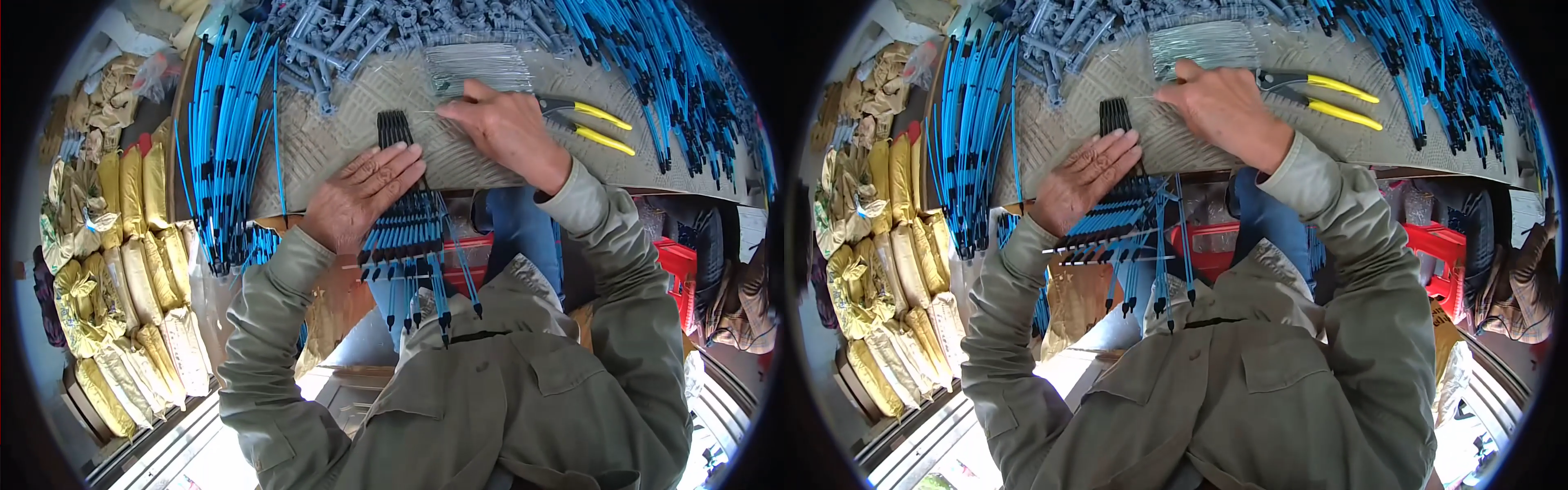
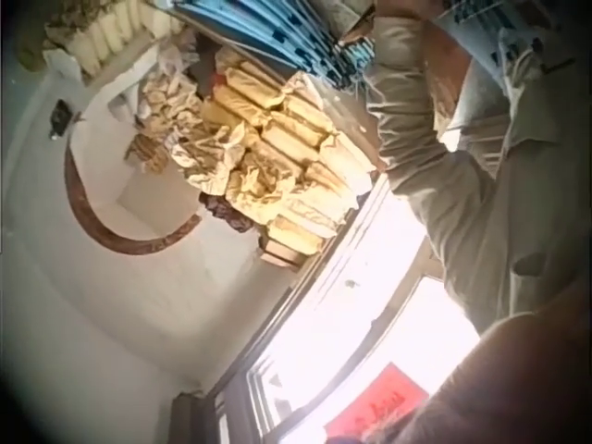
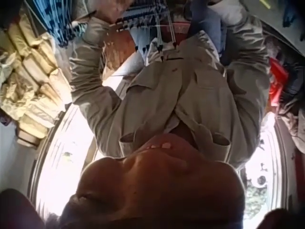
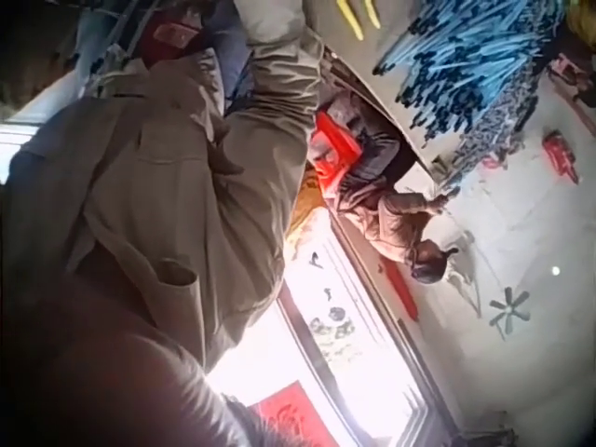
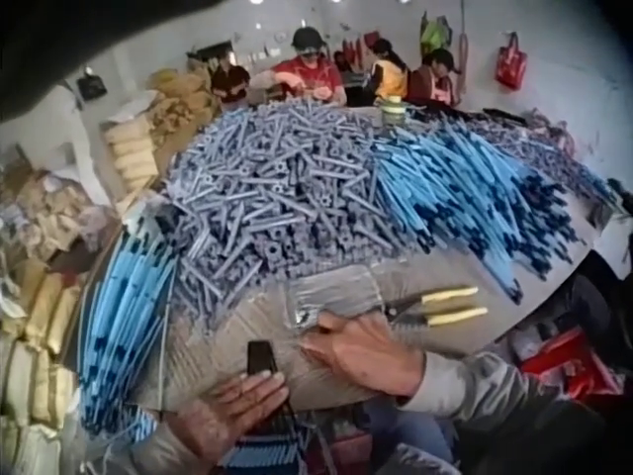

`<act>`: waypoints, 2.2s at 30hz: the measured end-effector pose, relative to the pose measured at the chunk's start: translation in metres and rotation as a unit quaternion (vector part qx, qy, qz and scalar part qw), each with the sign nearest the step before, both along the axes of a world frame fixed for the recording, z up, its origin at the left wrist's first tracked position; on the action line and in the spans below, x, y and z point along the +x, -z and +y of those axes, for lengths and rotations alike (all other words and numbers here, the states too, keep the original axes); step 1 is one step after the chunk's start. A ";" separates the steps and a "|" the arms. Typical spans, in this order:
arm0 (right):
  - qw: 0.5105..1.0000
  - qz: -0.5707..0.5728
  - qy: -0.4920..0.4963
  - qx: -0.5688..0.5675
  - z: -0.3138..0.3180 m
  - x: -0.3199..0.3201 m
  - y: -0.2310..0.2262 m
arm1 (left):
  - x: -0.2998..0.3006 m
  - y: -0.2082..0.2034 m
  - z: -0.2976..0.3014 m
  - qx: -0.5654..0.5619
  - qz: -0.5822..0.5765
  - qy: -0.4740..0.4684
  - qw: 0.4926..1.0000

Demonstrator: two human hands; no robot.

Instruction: The person assembles umbrella components by securing ribs onto a central plastic hub using wire and pliers, gathering another set of ribs from the table, threading a wire through their ends, and attaching them onto a new hub.

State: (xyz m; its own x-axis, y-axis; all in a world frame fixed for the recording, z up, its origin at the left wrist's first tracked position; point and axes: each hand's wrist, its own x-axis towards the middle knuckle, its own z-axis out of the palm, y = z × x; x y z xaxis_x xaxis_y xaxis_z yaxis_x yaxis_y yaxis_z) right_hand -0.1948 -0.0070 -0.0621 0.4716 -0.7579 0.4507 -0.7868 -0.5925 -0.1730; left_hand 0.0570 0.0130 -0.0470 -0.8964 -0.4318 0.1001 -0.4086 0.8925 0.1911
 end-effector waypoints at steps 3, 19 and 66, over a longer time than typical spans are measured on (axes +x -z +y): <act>0.999 0.031 0.022 0.001 0.000 0.005 -0.002 | 0.000 -0.001 0.002 0.005 -0.001 -0.002 1.000; 0.989 0.120 0.051 -0.067 0.006 0.016 -0.010 | 0.000 -0.008 -0.007 0.041 0.007 0.023 0.999; 0.916 -0.145 -0.308 0.214 0.091 0.021 -0.136 | 0.008 0.010 -0.006 0.001 0.056 0.044 0.997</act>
